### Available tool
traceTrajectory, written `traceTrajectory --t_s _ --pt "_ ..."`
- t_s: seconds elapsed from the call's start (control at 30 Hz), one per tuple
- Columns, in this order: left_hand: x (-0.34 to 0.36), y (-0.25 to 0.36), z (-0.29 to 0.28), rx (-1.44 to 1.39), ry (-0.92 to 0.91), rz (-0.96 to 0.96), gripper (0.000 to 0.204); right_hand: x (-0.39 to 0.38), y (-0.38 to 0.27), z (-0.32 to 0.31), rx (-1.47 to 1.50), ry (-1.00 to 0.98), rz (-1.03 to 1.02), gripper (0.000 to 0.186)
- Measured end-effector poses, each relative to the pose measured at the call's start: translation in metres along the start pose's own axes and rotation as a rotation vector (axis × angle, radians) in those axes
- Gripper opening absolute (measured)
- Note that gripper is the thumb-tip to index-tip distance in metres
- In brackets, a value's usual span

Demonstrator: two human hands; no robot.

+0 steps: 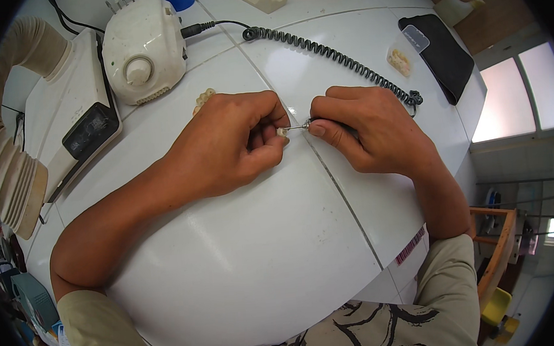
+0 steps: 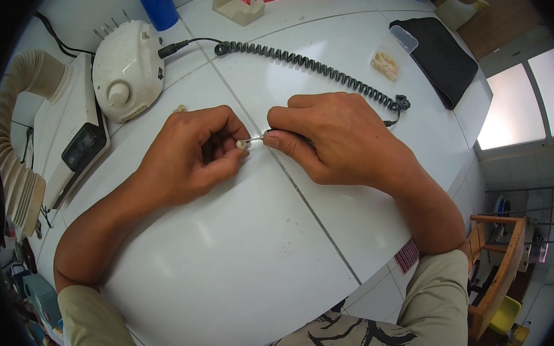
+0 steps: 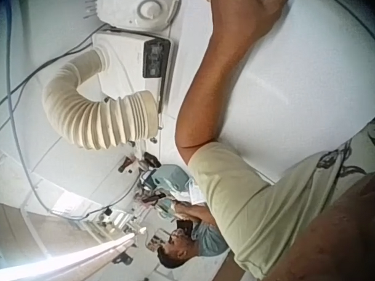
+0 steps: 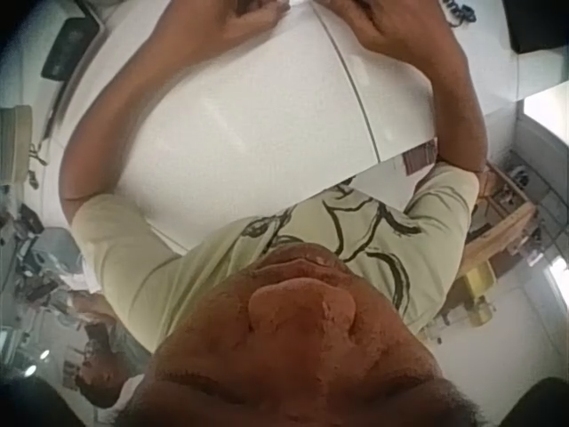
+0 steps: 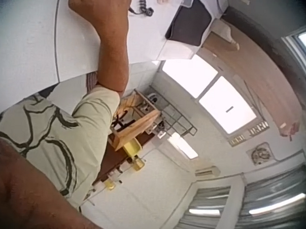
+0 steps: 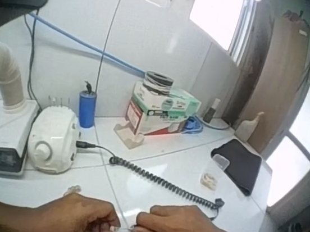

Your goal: Polishing a dental prosthesis using a hand tool.

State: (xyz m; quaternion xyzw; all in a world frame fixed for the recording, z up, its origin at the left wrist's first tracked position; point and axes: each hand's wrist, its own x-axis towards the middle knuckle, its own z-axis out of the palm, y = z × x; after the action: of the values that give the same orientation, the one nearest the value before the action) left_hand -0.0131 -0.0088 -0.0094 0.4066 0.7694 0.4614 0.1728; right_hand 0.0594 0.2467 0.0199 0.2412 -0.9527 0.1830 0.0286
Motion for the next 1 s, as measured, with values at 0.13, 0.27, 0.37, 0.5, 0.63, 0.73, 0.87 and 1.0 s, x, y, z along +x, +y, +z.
traceTrajectory --t_s 0.13,0.27,0.37,0.5,0.63,0.73,0.87,1.0 --pt "0.0012 -0.0018 -0.0009 0.012 -0.005 0.018 0.012 0.0011 0.0006 0.0007 -0.009 -0.005 0.01 0.025" --pt "0.0005 0.0025 -0.0028 0.009 -0.019 -0.022 0.012 0.0016 0.0017 -0.0006 0.008 0.006 -0.009 0.025" --pt "-0.0002 0.0012 -0.0029 0.005 -0.012 -0.013 0.012 0.0019 0.0007 -0.0007 0.002 -0.003 0.002 0.025" --pt "0.0012 -0.0006 -0.0013 0.0 -0.019 0.004 0.012 0.0015 0.0005 -0.0025 0.005 -0.035 0.011 0.022" --pt "0.0012 0.0008 -0.0024 0.008 -0.022 -0.005 0.012 0.0006 0.0009 -0.0029 0.008 -0.033 0.0 0.019" --pt "0.0001 0.0014 -0.0031 -0.002 -0.013 -0.005 0.012 0.0024 -0.0011 -0.0007 -0.009 0.005 0.008 0.025" --pt "0.0005 0.0008 -0.0029 -0.003 -0.012 0.004 0.012 0.0025 0.0001 -0.0028 0.008 -0.022 0.007 0.025" --pt "0.0005 0.0027 -0.0039 -0.017 -0.029 -0.022 0.013 0.0031 -0.0017 -0.0038 0.015 -0.031 0.022 0.025"
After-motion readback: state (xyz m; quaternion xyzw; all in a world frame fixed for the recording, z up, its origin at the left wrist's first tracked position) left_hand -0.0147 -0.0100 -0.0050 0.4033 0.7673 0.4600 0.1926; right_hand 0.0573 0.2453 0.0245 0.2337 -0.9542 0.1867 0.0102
